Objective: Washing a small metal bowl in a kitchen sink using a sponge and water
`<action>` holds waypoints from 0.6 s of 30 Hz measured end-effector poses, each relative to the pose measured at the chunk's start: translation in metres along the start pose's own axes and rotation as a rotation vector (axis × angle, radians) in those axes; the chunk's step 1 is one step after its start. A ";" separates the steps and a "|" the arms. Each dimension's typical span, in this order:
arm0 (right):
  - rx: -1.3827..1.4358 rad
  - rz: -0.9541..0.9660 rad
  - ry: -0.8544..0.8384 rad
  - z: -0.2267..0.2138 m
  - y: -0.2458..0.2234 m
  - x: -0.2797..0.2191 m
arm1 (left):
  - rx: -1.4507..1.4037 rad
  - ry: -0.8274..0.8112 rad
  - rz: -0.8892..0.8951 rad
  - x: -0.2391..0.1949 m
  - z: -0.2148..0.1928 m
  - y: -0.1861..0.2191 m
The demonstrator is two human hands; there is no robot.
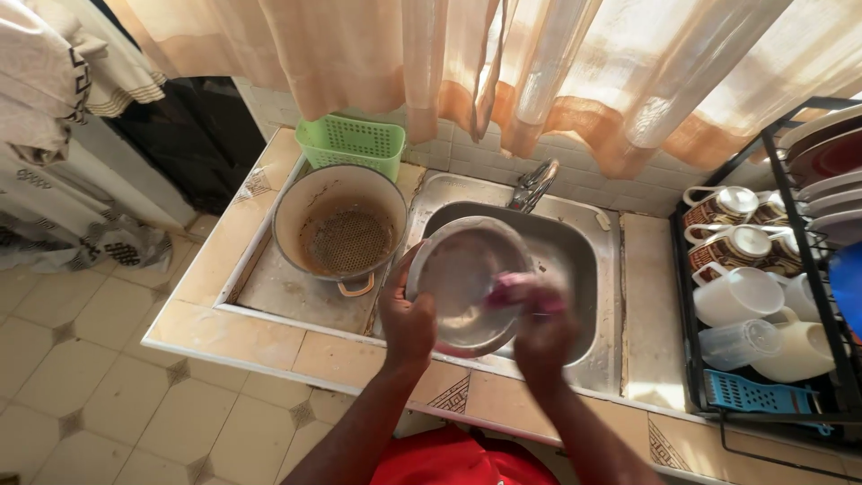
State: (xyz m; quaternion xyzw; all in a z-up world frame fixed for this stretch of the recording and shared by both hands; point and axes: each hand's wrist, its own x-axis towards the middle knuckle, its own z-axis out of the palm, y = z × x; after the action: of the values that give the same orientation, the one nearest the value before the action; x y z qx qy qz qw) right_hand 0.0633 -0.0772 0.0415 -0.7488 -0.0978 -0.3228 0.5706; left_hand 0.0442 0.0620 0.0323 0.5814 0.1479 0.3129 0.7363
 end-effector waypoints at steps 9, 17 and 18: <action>0.087 0.094 -0.636 0.010 0.004 -0.066 | 0.312 -0.125 0.283 -0.003 -0.008 0.014; -0.108 -0.069 -1.232 0.015 0.103 -0.088 | 0.481 -0.222 0.465 0.003 -0.022 0.001; -0.114 -0.062 -1.229 0.016 0.120 -0.073 | 0.476 -0.229 0.461 0.006 -0.020 0.001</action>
State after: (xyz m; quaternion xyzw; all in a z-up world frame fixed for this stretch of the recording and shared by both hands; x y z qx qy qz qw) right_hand 0.0747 -0.0860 -0.0987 -0.8240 -0.4128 0.1465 0.3594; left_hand 0.0369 0.0816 0.0284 0.7864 -0.0020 0.3601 0.5019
